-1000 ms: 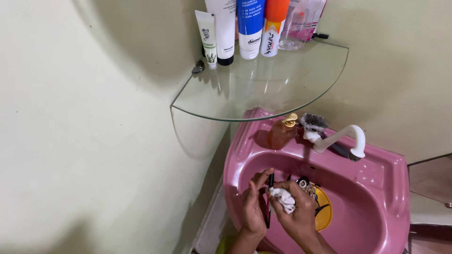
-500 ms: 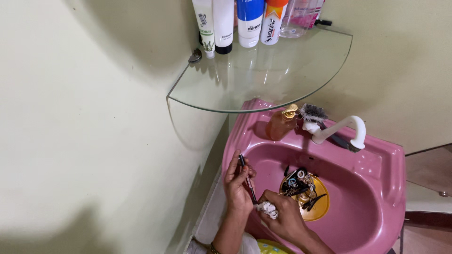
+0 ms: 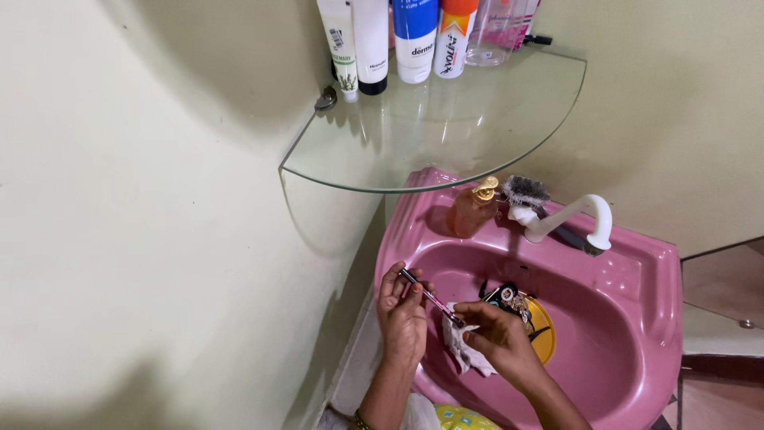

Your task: The person wipes various small jewelry items and hair accessories with a white cloth over a pink sink. They handle each item individually, wiping it and placing it into a clear plastic container on a glass shelf.

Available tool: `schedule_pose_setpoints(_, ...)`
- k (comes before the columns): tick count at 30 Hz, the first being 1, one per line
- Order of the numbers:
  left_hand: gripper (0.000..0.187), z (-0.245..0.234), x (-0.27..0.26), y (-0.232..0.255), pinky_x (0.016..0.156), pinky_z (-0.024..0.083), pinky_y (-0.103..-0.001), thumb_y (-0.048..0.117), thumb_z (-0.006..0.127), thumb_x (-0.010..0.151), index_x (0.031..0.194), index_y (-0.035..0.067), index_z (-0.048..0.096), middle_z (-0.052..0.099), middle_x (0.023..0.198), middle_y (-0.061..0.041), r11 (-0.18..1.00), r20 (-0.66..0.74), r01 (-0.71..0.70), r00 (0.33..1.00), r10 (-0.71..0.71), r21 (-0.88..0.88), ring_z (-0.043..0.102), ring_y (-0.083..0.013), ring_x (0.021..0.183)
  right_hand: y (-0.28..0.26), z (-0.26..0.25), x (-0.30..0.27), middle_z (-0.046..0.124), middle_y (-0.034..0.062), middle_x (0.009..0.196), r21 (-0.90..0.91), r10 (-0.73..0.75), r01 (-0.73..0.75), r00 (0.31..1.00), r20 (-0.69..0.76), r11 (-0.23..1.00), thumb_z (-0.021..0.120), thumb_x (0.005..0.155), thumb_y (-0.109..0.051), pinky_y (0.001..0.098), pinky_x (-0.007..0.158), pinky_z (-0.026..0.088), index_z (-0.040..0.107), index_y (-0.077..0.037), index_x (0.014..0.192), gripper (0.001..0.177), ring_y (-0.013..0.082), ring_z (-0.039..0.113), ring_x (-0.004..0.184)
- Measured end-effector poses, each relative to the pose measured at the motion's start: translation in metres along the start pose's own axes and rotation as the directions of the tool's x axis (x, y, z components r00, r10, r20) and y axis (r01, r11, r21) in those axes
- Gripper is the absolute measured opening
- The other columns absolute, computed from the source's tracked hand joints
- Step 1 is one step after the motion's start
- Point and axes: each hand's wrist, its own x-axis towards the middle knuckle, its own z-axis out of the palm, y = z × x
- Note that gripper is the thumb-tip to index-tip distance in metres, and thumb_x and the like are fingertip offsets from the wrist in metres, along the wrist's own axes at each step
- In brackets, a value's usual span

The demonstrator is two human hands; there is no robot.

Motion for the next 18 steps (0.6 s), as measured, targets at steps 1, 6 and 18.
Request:
schedule_pose_setpoints(1,0.049,0.004,-0.002,0.002,0.085,0.061,-0.035,-0.007,0.072,0.085,0.13,0.0,0.056,0.068,0.111,-0.016,1.0,0.011,-0.014,1.0,0.014,0.027,0.069,-0.0205,0.093,-0.001,0.001,-0.002,0.075,0.0112,0.107,0.106,-0.007,0.01,1.0,-0.026,0.994,0.071,0.081,0.012,0.0327,0.086,0.06,0.071,0.001,0.119,0.04,0.0175,0.071,0.098)
schedule_pose_setpoints(6,0.041,0.024,-0.01,0.017,0.091,0.062,-0.036,-0.005,0.075,0.084,0.123,-0.004,0.063,0.075,0.11,-0.019,0.966,0.064,-0.13,0.991,0.118,0.225,0.075,-0.0238,0.097,-0.018,0.0,-0.01,0.08,0.0146,0.089,0.133,0.023,0.009,0.972,-0.234,0.991,0.075,0.083,0.004,0.0326,0.073,0.065,0.077,0.004,0.11,0.027,0.0187,0.076,0.078)
schedule_pose_setpoints(18,0.027,0.08,-0.042,0.073,0.077,0.055,-0.025,-0.004,0.077,0.088,0.115,0.001,0.08,0.069,0.098,-0.01,0.605,0.436,-0.6,0.799,0.414,0.524,0.065,-0.0158,0.089,-0.098,-0.043,-0.031,0.079,0.0195,0.097,-0.255,-0.585,0.527,0.743,-0.325,0.811,0.07,0.081,0.01,0.0355,0.072,0.065,0.079,0.006,0.097,0.019,0.0252,0.08,0.085)
